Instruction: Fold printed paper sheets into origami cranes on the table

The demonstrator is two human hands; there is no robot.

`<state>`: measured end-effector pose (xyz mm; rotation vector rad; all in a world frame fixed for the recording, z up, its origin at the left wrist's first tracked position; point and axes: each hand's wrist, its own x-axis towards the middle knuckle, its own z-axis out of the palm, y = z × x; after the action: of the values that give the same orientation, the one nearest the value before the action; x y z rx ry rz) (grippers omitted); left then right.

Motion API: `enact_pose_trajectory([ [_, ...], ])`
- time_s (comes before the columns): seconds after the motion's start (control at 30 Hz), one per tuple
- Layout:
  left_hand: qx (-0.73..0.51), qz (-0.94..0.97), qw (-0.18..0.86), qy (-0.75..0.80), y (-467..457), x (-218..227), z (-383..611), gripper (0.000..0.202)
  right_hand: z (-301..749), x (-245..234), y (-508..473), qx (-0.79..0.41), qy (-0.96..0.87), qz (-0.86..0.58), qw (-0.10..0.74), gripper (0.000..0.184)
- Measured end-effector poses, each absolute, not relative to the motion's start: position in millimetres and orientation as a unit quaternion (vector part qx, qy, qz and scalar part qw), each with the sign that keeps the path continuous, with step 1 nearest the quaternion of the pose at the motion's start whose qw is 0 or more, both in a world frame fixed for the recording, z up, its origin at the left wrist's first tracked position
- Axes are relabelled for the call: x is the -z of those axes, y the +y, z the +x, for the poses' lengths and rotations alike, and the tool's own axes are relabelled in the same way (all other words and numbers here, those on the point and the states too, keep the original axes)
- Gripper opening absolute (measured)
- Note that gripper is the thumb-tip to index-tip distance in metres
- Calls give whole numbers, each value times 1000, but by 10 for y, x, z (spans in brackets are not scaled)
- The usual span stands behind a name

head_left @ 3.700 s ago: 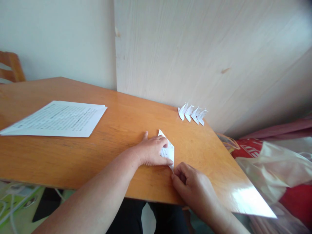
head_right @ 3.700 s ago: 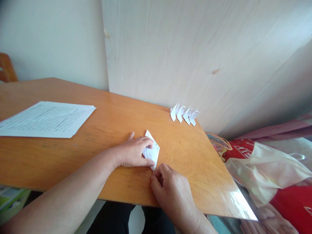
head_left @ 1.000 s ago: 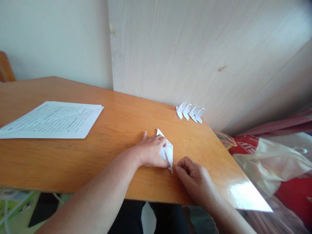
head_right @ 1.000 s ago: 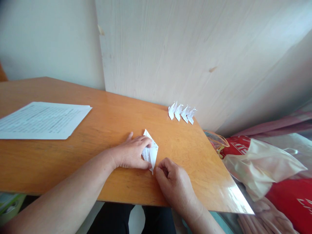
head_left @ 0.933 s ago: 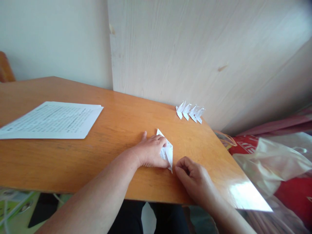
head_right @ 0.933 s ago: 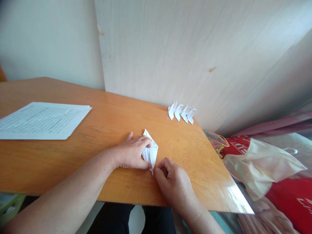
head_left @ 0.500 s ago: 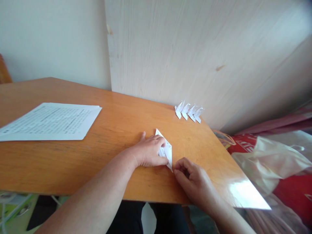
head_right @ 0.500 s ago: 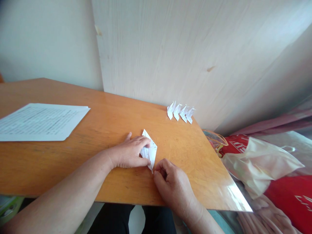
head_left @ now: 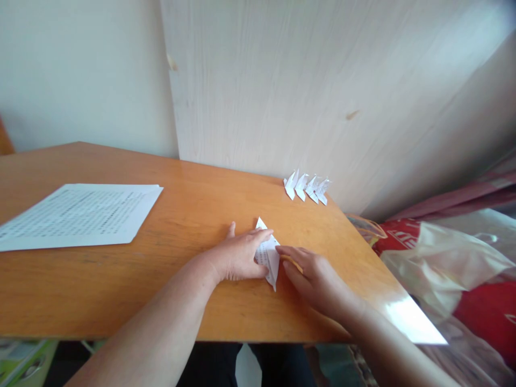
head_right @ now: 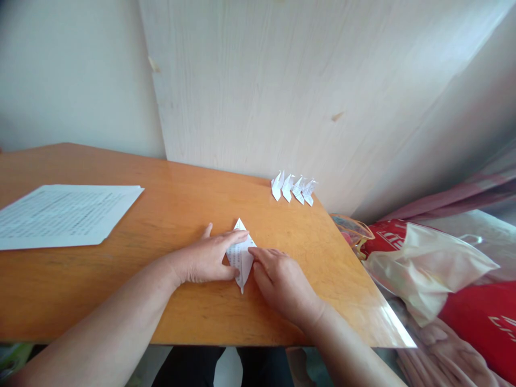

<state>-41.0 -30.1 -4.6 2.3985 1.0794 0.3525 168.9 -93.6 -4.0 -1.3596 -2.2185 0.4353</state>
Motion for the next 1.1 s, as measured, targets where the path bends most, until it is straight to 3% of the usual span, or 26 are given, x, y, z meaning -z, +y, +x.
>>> enact_pose_trajectory([
  [0.27, -102, 874, 234, 413, -311, 10, -413, 75, 1579, 3, -901, -70, -898, -417, 123, 28],
  [0.37, -103, 875, 241, 406, -302, 18, -414, 79, 1565, -6, -875, -65, -884, -447, 120, 25],
  [0.63, -96, 875, 248, 404, -290, 7, -436, 81, 1482, 74, -842, -29, -898, -429, 95, 43],
  [0.83, -193, 824, 229, 481, -148, 8, -543, 40, 1492, 74, -844, -4, -902, -425, 77, 47],
  [1.1, -199, 841, 154, 480, -106, 102, -531, 21, 1507, 97, -840, -11, -901, -422, 102, 48],
])
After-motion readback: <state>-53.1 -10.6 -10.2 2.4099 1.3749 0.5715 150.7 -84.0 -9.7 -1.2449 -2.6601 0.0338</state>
